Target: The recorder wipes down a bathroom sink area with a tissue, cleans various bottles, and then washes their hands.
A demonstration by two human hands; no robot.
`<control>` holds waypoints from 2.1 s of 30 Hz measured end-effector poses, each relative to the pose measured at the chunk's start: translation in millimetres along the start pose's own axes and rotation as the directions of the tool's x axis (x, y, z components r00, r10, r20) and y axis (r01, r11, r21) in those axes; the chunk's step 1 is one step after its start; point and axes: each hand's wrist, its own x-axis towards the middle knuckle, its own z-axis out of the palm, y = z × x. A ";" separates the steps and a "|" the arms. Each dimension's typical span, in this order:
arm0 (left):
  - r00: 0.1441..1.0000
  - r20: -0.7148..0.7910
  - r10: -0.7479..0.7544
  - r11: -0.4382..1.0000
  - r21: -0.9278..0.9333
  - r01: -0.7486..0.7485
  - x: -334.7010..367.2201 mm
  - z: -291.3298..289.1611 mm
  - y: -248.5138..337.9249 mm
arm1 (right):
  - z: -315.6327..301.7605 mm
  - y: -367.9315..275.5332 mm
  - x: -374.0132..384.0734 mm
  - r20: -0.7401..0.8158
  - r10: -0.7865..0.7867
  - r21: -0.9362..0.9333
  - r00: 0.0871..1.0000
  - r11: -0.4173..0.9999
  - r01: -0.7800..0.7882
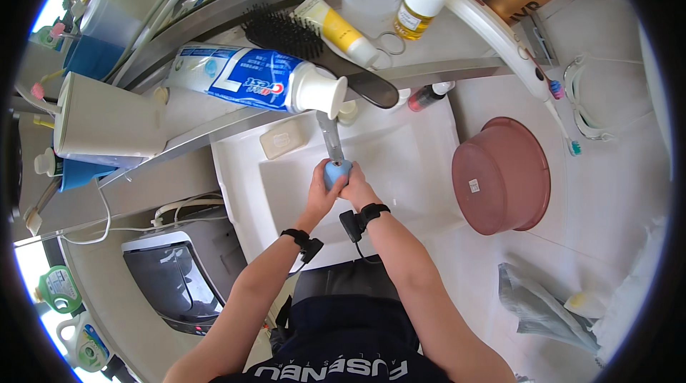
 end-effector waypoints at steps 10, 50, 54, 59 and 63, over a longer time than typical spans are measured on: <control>0.889 -0.248 -0.385 0.913 0.036 0.406 14.9 38.2 -22.9 | -4.6 4.1 7.5 -0.036 -0.121 -0.163 0.992 0.980 0.114; 0.832 0.517 -0.204 0.795 -0.409 0.449 27.8 -46.6 -10.6 | 21.3 11.8 -80.5 0.337 -0.313 -0.800 0.888 0.402 0.446; 0.807 0.405 -0.430 0.840 -0.149 0.522 26.9 -31.8 19.4 | 32.9 -2.4 -72.2 0.014 -0.018 -0.236 1.000 0.972 0.021; 0.821 0.546 -0.168 0.826 -0.376 0.420 37.4 -62.3 -10.5 | 33.9 -4.4 -96.3 0.461 -0.286 -0.841 0.840 0.162 0.517; 0.867 0.469 -0.168 0.860 -0.359 0.361 33.5 -53.2 -10.3 | 42.6 -2.3 -92.9 0.398 -0.317 -0.801 0.861 0.337 0.495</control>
